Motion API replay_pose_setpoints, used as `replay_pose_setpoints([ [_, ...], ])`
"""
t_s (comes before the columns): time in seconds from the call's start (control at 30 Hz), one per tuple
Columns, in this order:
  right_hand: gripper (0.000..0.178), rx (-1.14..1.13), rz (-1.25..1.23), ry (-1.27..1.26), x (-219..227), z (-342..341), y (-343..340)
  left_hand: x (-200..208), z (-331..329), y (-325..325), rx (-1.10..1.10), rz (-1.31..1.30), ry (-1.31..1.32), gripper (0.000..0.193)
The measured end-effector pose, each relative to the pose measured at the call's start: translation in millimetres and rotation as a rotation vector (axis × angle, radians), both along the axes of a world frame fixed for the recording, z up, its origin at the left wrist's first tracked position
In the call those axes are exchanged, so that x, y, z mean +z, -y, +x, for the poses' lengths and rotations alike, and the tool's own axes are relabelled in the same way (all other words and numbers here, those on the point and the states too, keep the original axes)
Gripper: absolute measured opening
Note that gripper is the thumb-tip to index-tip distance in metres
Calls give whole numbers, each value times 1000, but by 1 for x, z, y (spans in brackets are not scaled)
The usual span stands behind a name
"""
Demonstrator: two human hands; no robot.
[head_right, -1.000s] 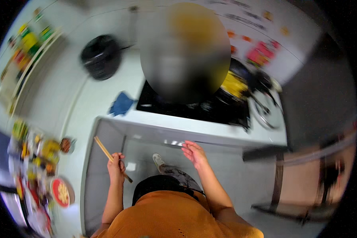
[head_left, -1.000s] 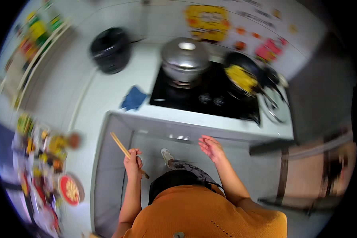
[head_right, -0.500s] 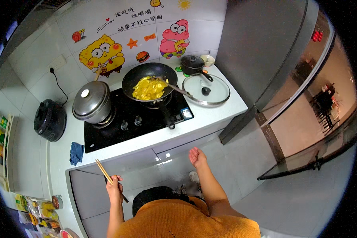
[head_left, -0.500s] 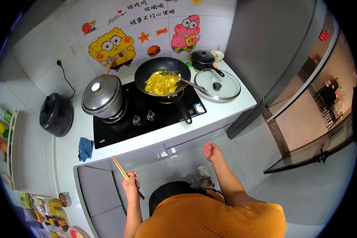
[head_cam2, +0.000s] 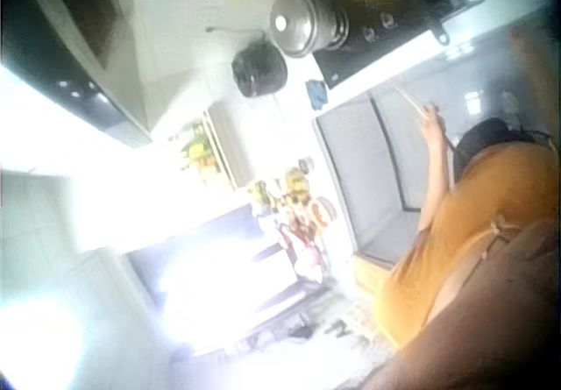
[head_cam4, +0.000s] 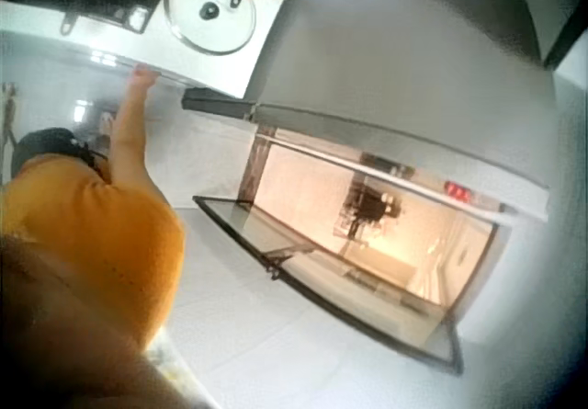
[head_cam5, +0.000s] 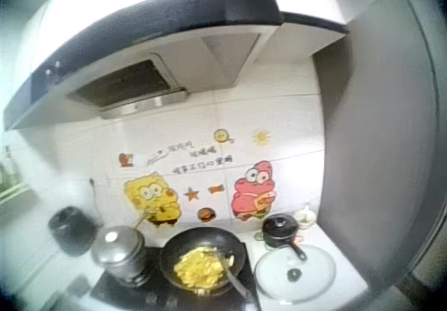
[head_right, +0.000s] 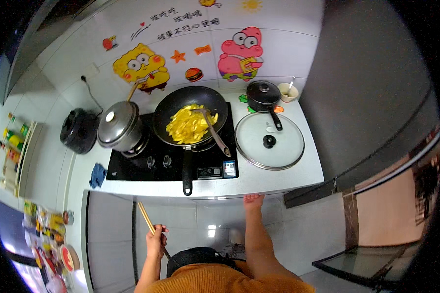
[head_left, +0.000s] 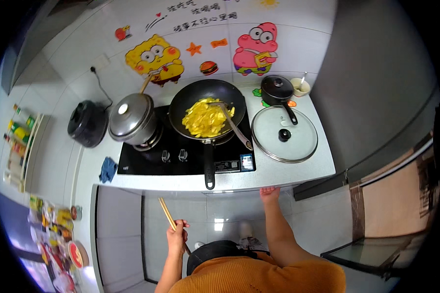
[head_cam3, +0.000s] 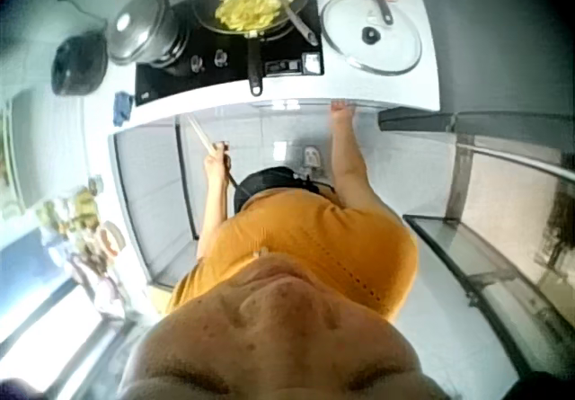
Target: The person stir-fries sliced potatoes in a wok with a spatula, then retrieves a bowl from a drawer and transfers the cooked potatoes into the bowl using the spatula.
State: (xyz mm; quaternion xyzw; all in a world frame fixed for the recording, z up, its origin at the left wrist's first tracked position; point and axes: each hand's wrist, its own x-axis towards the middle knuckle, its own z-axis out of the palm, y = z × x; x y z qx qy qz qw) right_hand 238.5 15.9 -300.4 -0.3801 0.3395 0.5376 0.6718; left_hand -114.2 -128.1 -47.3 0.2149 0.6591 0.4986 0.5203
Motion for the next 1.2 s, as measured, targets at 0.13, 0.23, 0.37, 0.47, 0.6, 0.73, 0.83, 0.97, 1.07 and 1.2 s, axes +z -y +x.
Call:
replay_pose_setpoints([
  [0.13, 54, 26, 115, -33, 2, 10, -9, -6, 9, 16, 34, 1, -6, 20],
  [0.23, 49, 28, 201, -36, 9, 9, -9, -3, 5, 21, 34, -8, -41, 20],
  [0.37, 42, 79, 142, -23, 1, 18, -13, 6, -11, 12, 44, 47, -107, 20],
  [0.47, 37, 138, 110, -24, -13, 20, -14, 18, -21, 9, 14, 57, -90, 19],
  [0.6, 41, 225, 28, 40, -8, 16, 7, 14, -34, 11, 26, 68, -71, 20],
  [0.73, 43, 196, 113, 87, -1, 12, 51, -5, -46, 14, 11, 44, -45, 21],
  [0.83, 39, 389, 368, 240, -15, 25, 96, -8, -47, 7, -16, 3, -37, 21],
  [0.97, 35, 729, -266, 550, -6, 6, 129, -17, -47, -2, -61, 13, -24, 21],
  [1.07, 39, 944, -343, 554, 3, -7, 155, -21, -43, -7, -95, 13, -6, 20],
  [1.2, 42, 1008, -429, 512, 12, -10, 180, -30, -39, -15, -159, 5, -9, 17],
])
